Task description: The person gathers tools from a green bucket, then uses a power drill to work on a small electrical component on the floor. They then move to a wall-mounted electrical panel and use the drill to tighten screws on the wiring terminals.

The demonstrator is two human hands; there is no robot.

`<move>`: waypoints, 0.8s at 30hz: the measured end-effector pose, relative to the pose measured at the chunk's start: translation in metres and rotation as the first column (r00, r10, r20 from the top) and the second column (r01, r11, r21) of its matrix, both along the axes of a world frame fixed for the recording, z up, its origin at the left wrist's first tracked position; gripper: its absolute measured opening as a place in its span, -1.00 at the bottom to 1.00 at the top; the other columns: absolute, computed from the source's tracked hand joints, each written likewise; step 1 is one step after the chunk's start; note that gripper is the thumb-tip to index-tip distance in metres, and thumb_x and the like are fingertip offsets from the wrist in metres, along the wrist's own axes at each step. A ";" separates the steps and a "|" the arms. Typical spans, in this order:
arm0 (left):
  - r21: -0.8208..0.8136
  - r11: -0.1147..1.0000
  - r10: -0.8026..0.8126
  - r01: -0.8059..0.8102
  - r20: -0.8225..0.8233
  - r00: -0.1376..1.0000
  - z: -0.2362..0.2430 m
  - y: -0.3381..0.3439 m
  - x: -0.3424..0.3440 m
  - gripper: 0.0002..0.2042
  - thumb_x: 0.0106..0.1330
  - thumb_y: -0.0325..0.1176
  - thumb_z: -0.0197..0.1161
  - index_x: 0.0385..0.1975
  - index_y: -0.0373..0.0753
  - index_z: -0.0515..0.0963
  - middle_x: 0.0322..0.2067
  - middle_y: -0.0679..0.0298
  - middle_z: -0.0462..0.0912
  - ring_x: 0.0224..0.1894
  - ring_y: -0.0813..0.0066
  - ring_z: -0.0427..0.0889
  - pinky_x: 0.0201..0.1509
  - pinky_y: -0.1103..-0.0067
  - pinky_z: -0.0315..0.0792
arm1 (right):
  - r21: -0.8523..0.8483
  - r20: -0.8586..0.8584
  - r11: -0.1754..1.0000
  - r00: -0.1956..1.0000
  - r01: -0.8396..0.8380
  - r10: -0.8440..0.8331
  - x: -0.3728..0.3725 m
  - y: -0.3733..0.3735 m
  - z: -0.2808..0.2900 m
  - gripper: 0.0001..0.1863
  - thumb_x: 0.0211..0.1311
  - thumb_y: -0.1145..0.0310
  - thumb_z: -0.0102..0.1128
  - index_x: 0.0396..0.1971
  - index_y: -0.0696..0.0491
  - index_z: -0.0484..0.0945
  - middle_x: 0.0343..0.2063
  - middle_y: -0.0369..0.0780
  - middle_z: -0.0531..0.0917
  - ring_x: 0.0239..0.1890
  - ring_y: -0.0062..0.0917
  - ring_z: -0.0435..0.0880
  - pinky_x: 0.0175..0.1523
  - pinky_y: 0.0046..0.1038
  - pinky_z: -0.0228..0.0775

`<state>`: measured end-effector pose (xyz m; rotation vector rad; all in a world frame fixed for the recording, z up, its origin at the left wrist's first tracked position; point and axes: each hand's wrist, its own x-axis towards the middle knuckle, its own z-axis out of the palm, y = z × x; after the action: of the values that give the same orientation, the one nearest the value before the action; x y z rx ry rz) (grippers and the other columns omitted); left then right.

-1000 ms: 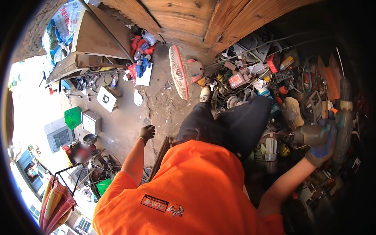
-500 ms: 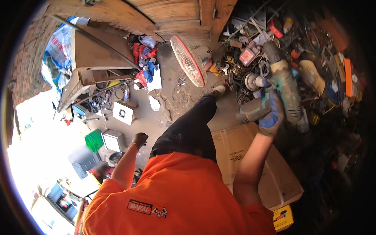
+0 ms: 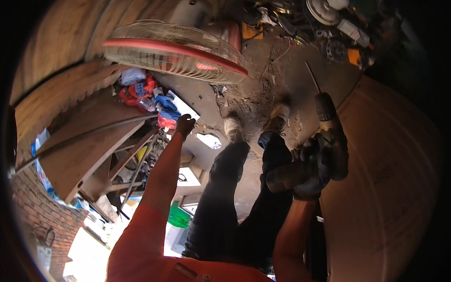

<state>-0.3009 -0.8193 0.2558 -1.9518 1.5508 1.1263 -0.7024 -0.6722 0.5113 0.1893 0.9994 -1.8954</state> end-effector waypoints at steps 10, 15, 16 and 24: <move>-0.136 0.985 0.114 -0.108 0.042 0.993 -0.261 -0.009 0.138 -0.50 -0.14 -0.34 0.31 -0.18 -0.49 0.41 -0.38 -0.05 0.59 -0.36 0.05 0.59 -0.22 0.32 0.50 | 0.269 0.053 0.963 0.999 -0.013 -0.001 0.023 0.131 -0.077 -0.56 0.37 0.22 0.03 0.14 0.14 0.36 -0.14 -0.20 0.60 -0.19 -0.53 0.56 -0.07 -0.44 0.45; -0.288 0.883 0.343 -0.370 -0.139 0.929 -0.285 0.016 0.096 -0.54 -0.10 -0.36 0.43 -0.21 -0.48 0.47 -0.36 0.12 0.61 -0.34 0.28 0.54 -0.17 0.42 0.46 | 0.343 0.042 0.933 0.994 -0.107 0.099 0.014 0.161 -0.076 -0.58 0.37 0.21 0.03 0.11 0.14 0.40 -0.15 -0.22 0.60 -0.16 -0.54 0.57 -0.03 -0.44 0.43; -0.295 0.866 0.361 -0.404 -0.192 0.913 -0.276 0.019 0.050 -0.57 -0.09 -0.38 0.44 -0.23 -0.47 0.49 -0.37 0.16 0.62 -0.35 0.33 0.53 -0.18 0.44 0.46 | 0.367 0.036 0.925 0.995 -0.099 0.093 0.014 0.167 -0.075 -0.58 0.37 0.21 0.03 0.10 0.14 0.41 -0.15 -0.23 0.60 -0.15 -0.54 0.57 -0.02 -0.44 0.43; -0.476 0.764 0.327 -0.435 -0.296 0.897 -0.254 0.004 0.015 -0.78 0.05 -0.57 0.36 -0.26 -0.38 0.61 -0.36 0.25 0.66 -0.36 0.54 0.52 -0.21 0.57 0.44 | -0.075 0.602 0.926 0.757 0.369 -0.253 0.012 0.193 -0.082 -0.61 0.36 0.19 0.03 0.05 0.11 0.45 -0.15 -0.28 0.59 -0.13 -0.56 0.58 0.01 -0.45 0.42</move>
<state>-0.2863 -0.8156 0.0018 -2.7064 1.7549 1.1528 -0.6900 -0.4797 0.4288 0.8232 0.3694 -2.0245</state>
